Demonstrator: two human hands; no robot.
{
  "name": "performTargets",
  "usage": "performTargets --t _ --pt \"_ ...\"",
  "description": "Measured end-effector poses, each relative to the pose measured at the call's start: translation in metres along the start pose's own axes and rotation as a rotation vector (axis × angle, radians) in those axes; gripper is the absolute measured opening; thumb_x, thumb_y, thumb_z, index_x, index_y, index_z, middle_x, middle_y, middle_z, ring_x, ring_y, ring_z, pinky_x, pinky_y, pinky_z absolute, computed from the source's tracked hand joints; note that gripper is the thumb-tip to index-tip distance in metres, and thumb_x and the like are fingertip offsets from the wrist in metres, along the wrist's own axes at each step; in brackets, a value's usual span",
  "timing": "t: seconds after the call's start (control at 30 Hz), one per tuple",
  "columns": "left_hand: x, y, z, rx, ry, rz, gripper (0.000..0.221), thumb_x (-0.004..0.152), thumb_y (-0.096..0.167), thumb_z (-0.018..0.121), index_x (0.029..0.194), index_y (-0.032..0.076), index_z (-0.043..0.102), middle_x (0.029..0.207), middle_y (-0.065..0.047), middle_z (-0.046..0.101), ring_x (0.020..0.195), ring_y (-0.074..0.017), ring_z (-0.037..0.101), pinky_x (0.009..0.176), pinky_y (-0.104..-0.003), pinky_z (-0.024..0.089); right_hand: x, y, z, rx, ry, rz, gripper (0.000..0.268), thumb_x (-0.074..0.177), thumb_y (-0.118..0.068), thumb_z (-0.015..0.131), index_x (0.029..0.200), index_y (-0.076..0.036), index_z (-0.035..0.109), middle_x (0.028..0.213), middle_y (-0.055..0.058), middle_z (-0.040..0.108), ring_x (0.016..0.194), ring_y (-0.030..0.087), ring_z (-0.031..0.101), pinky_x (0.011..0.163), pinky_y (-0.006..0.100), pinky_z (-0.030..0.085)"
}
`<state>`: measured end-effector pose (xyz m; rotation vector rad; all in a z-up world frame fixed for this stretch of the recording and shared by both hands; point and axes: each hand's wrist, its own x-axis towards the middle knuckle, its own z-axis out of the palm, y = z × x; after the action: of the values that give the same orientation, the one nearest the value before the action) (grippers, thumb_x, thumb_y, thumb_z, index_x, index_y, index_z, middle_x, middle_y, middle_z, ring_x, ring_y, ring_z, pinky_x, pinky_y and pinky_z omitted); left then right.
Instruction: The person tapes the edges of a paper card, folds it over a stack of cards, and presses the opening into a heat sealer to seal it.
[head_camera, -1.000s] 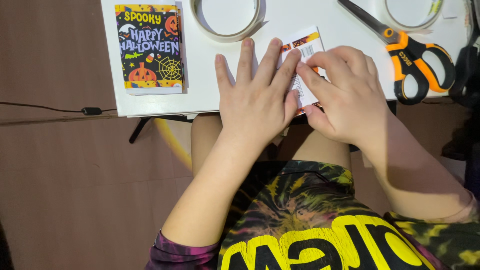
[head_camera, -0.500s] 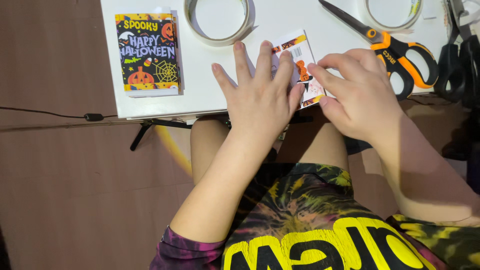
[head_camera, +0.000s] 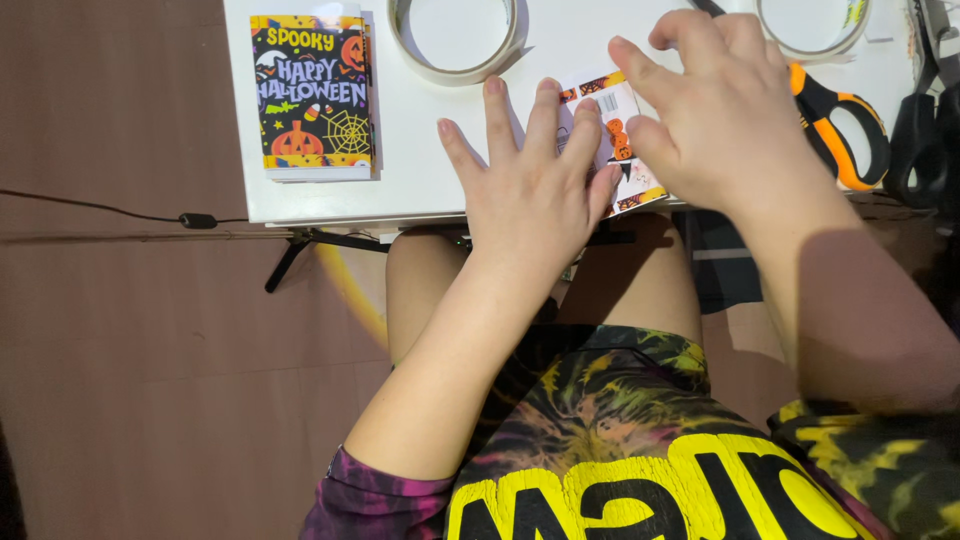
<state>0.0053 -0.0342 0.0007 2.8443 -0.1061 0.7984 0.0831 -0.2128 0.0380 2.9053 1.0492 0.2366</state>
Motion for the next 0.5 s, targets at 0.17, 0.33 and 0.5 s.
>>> performTargets --t 0.17,0.33,0.5 --pt "0.000 0.000 -0.001 -0.008 -0.003 -0.010 0.048 0.087 0.054 0.070 0.123 0.024 0.066 0.136 -0.006 0.062 0.132 -0.0463 0.051 0.095 -0.078 0.045 -0.019 0.016 0.004 -0.003 0.113 -0.205 0.057 0.089 -0.025 0.065 0.144 -0.012 0.073 0.134 0.017 0.065 0.109 0.041 0.056 0.086 0.052 0.053" --pt "0.002 0.000 -0.001 -0.009 -0.013 -0.009 0.049 0.085 0.055 0.072 0.123 0.024 0.067 0.136 -0.006 0.062 0.132 -0.0466 0.051 0.095 -0.078 0.044 -0.061 0.020 0.000 0.055 0.102 -0.255 0.052 0.087 -0.027 0.067 0.138 -0.016 0.073 0.137 0.013 0.067 0.117 0.040 0.061 0.094 0.053 0.054" --pt "0.001 0.001 0.000 -0.009 -0.012 -0.014 0.050 0.084 0.056 0.072 0.122 0.024 0.067 0.136 -0.006 0.062 0.132 -0.0468 0.050 0.095 -0.078 0.043 -0.089 0.019 -0.002 0.064 0.110 -0.282 0.047 0.089 -0.029 0.064 0.134 -0.017 0.074 0.132 0.004 0.069 0.119 0.035 0.063 0.094 0.050 0.055"
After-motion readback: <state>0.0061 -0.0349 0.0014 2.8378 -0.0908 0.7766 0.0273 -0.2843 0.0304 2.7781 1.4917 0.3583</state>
